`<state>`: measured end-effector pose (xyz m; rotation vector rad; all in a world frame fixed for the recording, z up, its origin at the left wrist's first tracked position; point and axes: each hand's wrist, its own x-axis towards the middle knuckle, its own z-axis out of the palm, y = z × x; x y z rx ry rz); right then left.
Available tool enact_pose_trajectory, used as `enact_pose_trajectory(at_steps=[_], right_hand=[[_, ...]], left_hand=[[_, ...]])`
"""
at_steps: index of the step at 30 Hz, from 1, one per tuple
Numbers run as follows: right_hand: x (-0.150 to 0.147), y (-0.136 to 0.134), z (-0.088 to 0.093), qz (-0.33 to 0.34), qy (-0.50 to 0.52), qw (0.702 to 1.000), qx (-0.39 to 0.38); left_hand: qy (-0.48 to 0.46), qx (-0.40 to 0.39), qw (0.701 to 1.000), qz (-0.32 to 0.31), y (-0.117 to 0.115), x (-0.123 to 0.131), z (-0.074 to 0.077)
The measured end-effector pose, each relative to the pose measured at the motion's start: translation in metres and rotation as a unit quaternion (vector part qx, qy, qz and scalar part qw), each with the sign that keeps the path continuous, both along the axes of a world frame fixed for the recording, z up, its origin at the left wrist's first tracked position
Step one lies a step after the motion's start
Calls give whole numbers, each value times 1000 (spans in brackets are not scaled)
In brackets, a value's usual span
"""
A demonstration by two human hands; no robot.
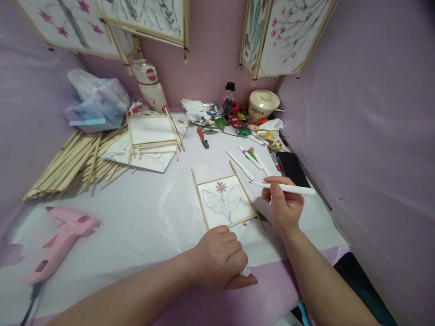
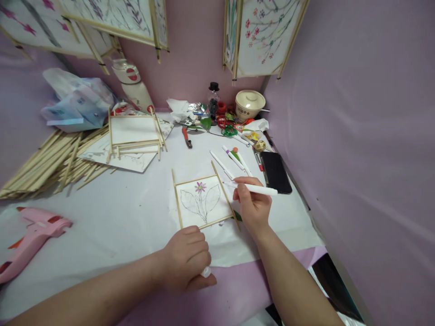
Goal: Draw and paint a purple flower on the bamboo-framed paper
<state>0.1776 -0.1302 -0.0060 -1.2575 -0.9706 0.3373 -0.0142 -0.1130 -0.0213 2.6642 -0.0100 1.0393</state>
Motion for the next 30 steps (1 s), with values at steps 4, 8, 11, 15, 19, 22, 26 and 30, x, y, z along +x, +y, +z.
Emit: enact_pose_trajectory(at_steps=[4,8,11,15,19,22,26,30], right_hand=[[-3,-6,0,-19,11,999,45],[-3,-12,4,-17,29,998,57],[-3,-15,10,41,68,995,66],[-6,-15,17,135,119,981,78],[-10,-19,15,195,97,974,60],[-12,-23,10,238,58,968,56],[-12,-25,7,265,19,963,53],[-12,-25,8,286,-41,956,44]], left_hand=[[19,-23,999,12,2,-1,-1],[38,-67,997,27,4,-1,-1],[62,-98,992,45,7,-2,-3],[86,-138,983,87,10,-2,-5],[96,-186,969,129,11,1,-5],[139,-217,955,145,11,1,-4],[155,-216,954,142,11,1,-1],[150,-203,957,141,12,1,-1]])
